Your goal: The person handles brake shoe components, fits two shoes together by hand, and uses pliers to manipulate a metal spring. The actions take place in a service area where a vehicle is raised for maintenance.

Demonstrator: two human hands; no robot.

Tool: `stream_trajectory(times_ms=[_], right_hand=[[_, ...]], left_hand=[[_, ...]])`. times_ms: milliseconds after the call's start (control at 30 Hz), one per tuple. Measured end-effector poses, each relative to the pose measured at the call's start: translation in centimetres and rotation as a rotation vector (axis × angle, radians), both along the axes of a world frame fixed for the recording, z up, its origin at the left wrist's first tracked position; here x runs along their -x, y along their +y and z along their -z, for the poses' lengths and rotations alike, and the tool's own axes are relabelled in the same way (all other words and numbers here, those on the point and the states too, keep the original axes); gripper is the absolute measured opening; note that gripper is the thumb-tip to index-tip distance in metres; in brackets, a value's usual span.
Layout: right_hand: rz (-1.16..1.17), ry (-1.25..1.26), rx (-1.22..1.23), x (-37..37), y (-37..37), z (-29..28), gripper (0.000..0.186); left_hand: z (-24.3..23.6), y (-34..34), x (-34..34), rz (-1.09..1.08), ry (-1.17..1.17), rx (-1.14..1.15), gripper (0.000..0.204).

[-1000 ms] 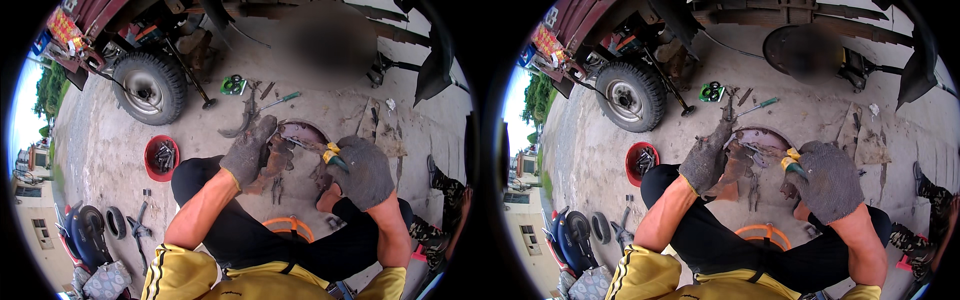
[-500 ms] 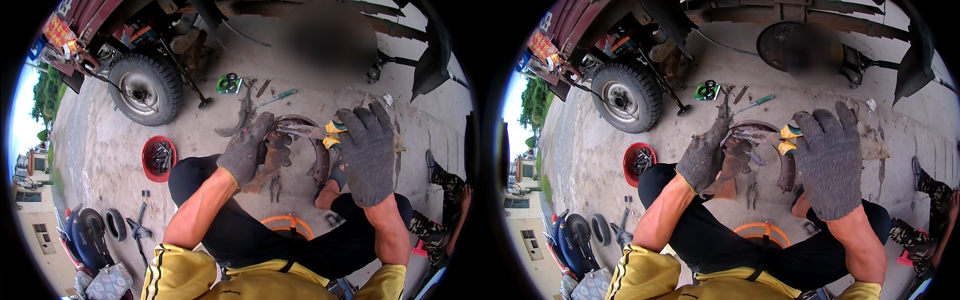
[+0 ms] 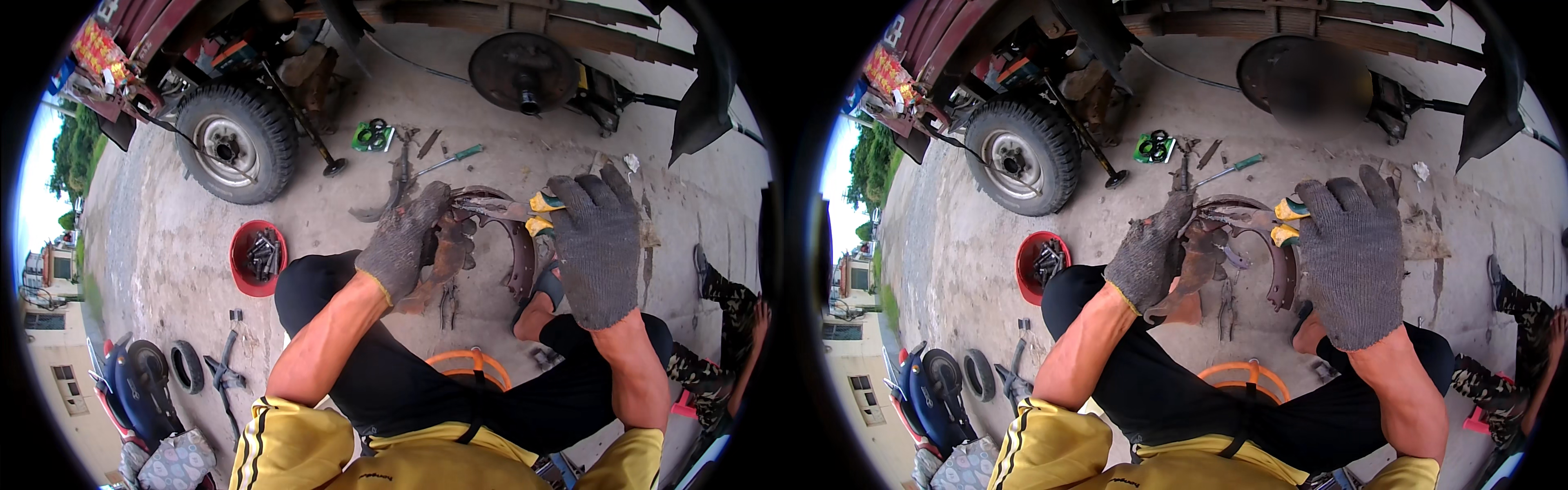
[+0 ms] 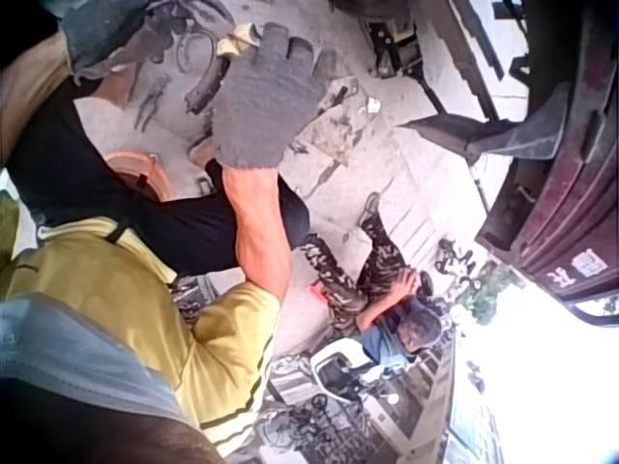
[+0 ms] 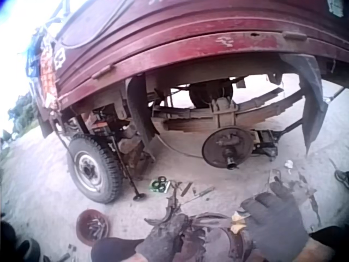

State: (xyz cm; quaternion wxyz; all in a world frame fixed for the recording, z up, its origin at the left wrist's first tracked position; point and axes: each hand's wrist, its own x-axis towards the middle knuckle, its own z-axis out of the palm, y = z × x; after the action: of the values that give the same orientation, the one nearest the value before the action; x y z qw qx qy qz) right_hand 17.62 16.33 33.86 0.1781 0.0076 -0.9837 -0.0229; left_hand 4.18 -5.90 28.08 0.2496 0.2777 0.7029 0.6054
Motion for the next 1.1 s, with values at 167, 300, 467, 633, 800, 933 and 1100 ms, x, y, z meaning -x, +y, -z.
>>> stream_trajectory(times_ms=[167,300,467,633,800,933,1100], right_hand=[[-0.009,-0.004,-0.039,0.0,-0.4,0.0,0.029],[-0.056,0.051,-0.022,-0.2,-0.1,0.0,0.032],[-0.027,0.036,-0.016,-0.1,-0.5,-0.2,0.034],[0.014,0.006,-0.077,-0.2,-1.3,-1.0,0.028],[0.037,-0.216,-0.064,-0.2,-1.1,-1.0,0.022],[0.019,-0.244,-0.035,-0.3,-0.8,-1.2,0.023],[0.057,-0.347,0.079,-0.6,-0.6,-1.1,0.021]], left_hand=[[-2.4,0.1,-0.5,0.013,-0.048,0.169,0.038],[-1.4,-0.3,-0.4,0.022,0.423,0.296,0.039],[-1.0,-0.2,-0.4,0.012,0.263,0.097,0.039],[-0.6,-0.1,-0.1,0.030,0.062,0.000,0.040],[-0.6,0.2,-0.3,0.033,0.019,0.044,0.039],[0.4,0.2,-0.2,0.078,0.122,0.152,0.027],[0.2,0.1,-0.3,0.104,0.529,0.324,0.039]])
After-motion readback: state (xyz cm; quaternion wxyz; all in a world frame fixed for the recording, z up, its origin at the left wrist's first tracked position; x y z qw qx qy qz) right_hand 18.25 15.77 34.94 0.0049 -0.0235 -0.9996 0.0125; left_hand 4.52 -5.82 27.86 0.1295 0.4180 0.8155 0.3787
